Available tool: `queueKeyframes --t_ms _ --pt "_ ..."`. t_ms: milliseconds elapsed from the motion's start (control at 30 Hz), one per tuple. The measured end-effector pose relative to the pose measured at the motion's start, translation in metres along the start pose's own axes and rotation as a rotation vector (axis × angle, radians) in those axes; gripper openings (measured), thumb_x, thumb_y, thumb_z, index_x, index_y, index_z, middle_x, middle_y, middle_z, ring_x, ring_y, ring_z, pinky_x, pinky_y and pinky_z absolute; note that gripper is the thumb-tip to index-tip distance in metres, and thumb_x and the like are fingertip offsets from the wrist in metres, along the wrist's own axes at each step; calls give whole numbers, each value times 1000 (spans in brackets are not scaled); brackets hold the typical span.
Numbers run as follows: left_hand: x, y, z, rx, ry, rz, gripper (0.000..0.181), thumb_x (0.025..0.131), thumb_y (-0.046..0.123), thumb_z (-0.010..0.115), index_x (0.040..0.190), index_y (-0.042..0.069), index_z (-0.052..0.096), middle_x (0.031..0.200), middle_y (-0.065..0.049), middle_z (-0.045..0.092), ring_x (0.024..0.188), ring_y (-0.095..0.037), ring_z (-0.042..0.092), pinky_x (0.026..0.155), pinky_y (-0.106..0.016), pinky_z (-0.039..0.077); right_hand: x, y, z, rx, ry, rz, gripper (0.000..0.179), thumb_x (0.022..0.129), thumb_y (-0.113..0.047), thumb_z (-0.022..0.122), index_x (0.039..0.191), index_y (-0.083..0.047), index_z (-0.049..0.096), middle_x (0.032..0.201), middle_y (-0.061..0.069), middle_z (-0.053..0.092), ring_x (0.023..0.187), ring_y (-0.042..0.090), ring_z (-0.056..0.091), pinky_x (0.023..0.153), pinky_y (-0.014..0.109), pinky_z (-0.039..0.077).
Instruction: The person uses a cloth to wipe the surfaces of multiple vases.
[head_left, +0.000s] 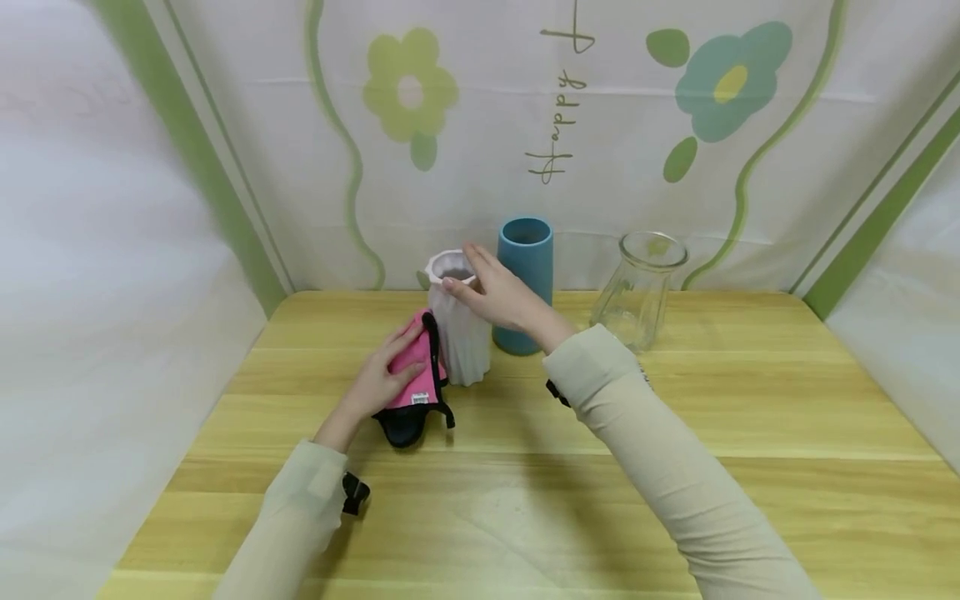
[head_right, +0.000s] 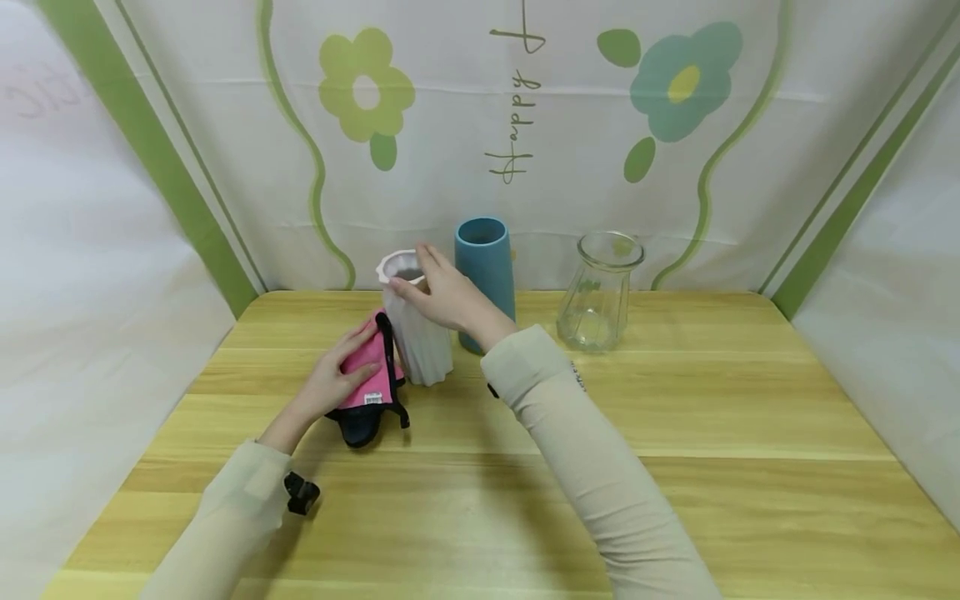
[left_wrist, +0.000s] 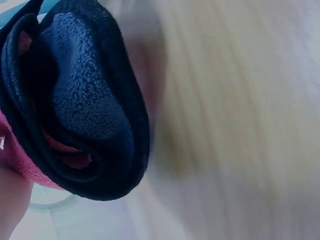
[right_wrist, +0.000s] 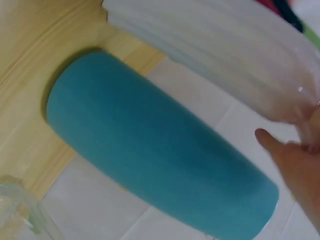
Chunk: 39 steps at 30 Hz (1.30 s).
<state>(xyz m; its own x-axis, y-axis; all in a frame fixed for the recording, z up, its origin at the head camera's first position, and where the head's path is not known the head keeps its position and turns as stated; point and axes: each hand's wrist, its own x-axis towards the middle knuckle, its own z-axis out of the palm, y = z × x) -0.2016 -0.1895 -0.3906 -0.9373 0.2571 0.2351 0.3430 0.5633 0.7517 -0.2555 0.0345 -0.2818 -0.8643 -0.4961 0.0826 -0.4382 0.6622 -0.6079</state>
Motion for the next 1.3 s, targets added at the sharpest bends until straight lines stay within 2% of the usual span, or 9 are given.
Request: queueKeyframes --t_ms 100,167,267,367,600,933,1033,1200,1300 --pt "2 7 -2 -29 42 -4 62 91 10 63 147 15 38 158 -14 25 140 -42 32 107 -59 35 1 4 -4 25 -56 -28 72 101 -44 34 154 -6 4 163 12 3 150 26 9 122 43 15" --pt "5 13 -3 -44 70 8 63 90 9 63 147 17 37 158 -11 26 137 -41 36 103 -57 40 1 6 -5 23 -62 -36 70 102 -42 33 154 -5 5 163 11 3 151 25 4 123 41 12" --pt "9 22 -4 -62 92 17 63 91 11 63 148 19 36 159 -7 26 135 -39 39 101 -56 43 2 4 -4 -5 -53 -38 70 102 -42 35 153 -4 5 162 13 5 151 27 7 123 42 14" --pt "12 29 -4 -80 103 11 63 91 13 64 148 19 37 159 -5 24 139 -38 34 105 -56 40 3 0 -1 -18 -33 -15 73 101 -44 37 154 -4 5 162 15 7 150 30 11 121 45 18" --pt "16 29 -2 -91 114 -20 60 90 11 64 145 17 41 160 -3 24 140 -38 33 105 -56 40 4 -6 7 -2 19 39 77 99 -49 42 154 -7 8 162 13 11 148 31 17 119 50 24" --pt "13 21 1 -90 82 -36 55 90 11 64 142 10 45 159 -6 25 138 -41 36 103 -55 42 5 -6 8 2 58 23 79 98 -47 44 153 -4 9 161 15 15 146 32 25 117 47 29" --pt "10 16 2 -48 67 -34 53 90 11 64 140 7 47 158 -10 27 139 -42 33 105 -57 39 5 -6 9 5 64 32 80 97 -49 44 154 -4 10 161 15 15 144 32 29 117 48 29" --pt "5 5 7 0 -20 -50 53 90 13 64 140 5 47 158 -12 26 144 -41 24 113 -58 27 4 -6 11 5 90 53 80 97 -51 45 154 -6 13 160 13 17 134 30 46 116 52 29" --pt "2 -1 9 4 -79 -66 54 92 15 62 142 6 44 159 -11 25 145 -40 21 114 -59 23 3 -5 13 7 111 65 80 96 -53 44 154 -7 14 160 13 18 135 29 45 116 56 26"
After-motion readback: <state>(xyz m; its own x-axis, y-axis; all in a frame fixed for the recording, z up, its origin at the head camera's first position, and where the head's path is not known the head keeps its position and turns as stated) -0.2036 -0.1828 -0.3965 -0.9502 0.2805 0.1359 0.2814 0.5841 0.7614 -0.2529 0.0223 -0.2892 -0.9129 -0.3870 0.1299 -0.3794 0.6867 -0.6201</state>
